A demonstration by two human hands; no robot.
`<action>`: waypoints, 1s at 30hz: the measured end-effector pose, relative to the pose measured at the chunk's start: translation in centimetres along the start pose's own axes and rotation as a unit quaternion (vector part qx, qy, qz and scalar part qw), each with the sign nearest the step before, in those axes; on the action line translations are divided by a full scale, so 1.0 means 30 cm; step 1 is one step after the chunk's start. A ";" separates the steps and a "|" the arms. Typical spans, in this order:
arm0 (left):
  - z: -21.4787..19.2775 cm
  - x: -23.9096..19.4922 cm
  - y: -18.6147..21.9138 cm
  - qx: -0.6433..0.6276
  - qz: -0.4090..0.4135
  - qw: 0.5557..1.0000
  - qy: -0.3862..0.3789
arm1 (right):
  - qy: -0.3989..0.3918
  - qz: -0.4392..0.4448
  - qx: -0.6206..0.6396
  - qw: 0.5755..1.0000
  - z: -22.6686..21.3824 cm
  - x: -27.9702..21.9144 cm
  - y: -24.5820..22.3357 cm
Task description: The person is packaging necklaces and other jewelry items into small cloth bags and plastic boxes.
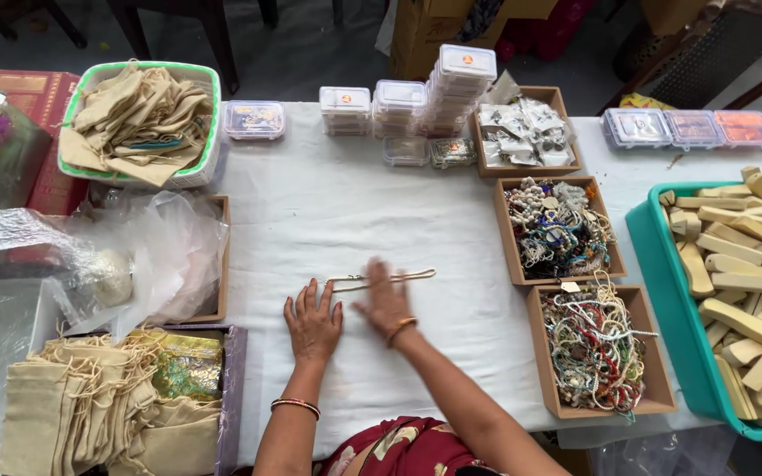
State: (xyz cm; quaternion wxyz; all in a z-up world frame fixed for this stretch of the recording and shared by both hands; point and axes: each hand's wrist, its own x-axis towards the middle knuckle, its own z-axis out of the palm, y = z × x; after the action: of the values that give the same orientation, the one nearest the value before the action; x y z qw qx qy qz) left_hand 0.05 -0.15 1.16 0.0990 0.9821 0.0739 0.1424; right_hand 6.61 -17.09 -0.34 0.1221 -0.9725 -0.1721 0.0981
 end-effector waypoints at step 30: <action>0.185 0.085 0.073 -0.009 0.124 0.992 -0.010 | 0.113 -0.156 -0.027 0.981 -0.072 -0.176 0.140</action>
State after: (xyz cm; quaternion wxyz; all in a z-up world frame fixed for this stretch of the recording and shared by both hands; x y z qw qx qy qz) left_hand 4.36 -2.79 -2.90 0.0900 0.9841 -0.0510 0.1444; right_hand 3.54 -23.24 1.35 0.1287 -0.9415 -0.3093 -0.0371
